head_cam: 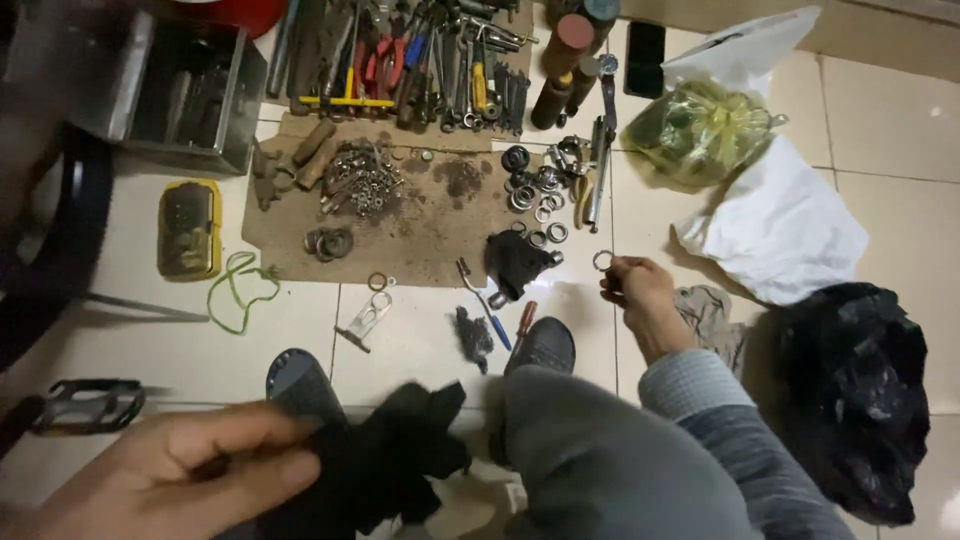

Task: The person sits on the floor and cleans small bicycle parts. They wipe a metal ring with a black cloth, then use a wire brush to scrub the same ring, and finally wipe it again with a gray cloth.

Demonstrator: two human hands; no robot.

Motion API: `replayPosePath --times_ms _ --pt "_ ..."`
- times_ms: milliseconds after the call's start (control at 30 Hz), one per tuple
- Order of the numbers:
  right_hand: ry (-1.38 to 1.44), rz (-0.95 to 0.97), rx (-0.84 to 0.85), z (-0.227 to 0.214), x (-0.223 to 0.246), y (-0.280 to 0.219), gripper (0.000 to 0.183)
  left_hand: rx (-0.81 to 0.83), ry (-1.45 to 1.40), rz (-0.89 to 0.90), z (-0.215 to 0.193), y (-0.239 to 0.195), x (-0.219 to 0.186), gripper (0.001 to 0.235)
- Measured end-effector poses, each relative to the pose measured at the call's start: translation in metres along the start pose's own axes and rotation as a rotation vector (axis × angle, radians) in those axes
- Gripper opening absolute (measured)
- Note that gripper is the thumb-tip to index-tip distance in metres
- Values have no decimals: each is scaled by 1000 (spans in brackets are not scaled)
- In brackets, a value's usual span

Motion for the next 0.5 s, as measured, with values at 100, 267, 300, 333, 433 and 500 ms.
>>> replayPosePath --times_ms 100,267,300,333,433,500 --pt "47 30 -24 23 -19 23 4 -32 -62 -207 -6 20 -9 30" --pt "-16 -27 51 53 -40 82 5 99 367 -226 1 73 -20 22" --pt "-8 -106 138 58 -57 110 12 138 361 -175 7 84 -16 22" --pt "-15 -81 172 65 -63 125 12 119 344 -210 13 102 0 22" --pt "25 -66 64 80 -67 144 12 206 352 70 37 149 26 23" --pt "-16 -132 34 91 -47 115 25 256 348 76 55 170 38 26"
Point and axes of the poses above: each hand's wrist, its own y-axis towards the middle knuckle, its own z-axis out of the palm, x = y × z, the point moved 4 cm from there along y, towards the middle knuckle, and after that the axes turned 13 degrees about y, right-handed, at the moved point
